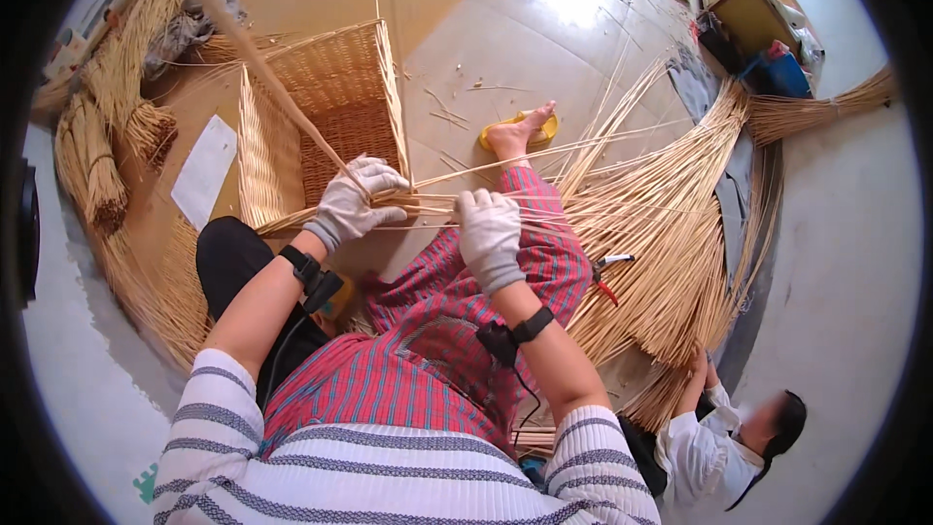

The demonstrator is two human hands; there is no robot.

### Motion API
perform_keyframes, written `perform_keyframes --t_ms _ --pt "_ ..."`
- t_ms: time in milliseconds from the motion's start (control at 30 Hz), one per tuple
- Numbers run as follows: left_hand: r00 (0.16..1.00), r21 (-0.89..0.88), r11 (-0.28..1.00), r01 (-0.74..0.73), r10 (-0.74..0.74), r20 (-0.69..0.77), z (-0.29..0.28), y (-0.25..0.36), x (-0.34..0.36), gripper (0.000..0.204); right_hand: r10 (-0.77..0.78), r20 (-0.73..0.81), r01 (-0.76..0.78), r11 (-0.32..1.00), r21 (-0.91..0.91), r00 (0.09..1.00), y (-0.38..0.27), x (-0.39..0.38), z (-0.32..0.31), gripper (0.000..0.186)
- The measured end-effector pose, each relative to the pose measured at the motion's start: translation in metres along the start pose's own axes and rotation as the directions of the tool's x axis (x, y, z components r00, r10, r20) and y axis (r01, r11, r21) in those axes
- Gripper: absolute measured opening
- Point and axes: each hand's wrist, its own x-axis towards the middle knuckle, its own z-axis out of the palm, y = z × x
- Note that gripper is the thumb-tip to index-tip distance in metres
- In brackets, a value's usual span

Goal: The recorder is weaving a square basket using long thin stalks of material while seated on the floor of a workshop.

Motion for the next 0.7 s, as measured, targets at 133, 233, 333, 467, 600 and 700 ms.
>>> perform_keyframes --t_ms 133,233,333,467,600,700 --pt "0.964 -0.153 0.954 0.259 -0.266 -0.027 0.015 0.01 -0.001 0.034 -0.113 -0.191 0.105 0.993 -0.047 0.975 0.006 0.036 -0.008 0.011" --pt "0.95 -0.189 0.939 0.287 -0.304 -0.065 0.018 0.015 -0.002 0.026 0.02 -0.353 -0.015 1.0 0.016 0.935 -0.005 0.037 -0.01 0.013" --pt "0.948 -0.162 0.947 0.276 -0.296 -0.115 0.018 0.018 -0.004 0.021 0.395 0.039 -0.332 0.71 0.621 0.918 -0.017 0.0 -0.003 0.014" --pt "0.941 -0.198 0.943 0.268 -0.301 -0.157 0.022 0.021 -0.003 0.02 0.572 0.533 -0.578 -0.122 0.807 0.623 0.002 -0.012 0.025 0.038" --pt "0.929 -0.22 0.926 0.306 -0.341 -0.143 0.026 0.022 0.0 0.02 0.548 0.622 -0.566 -0.296 0.77 0.559 0.008 0.002 0.035 0.044" --pt "0.916 -0.186 0.921 0.343 -0.372 -0.15 0.026 0.022 0.0 0.021 0.597 0.351 -0.534 0.157 0.831 0.722 -0.014 -0.009 0.013 0.031"
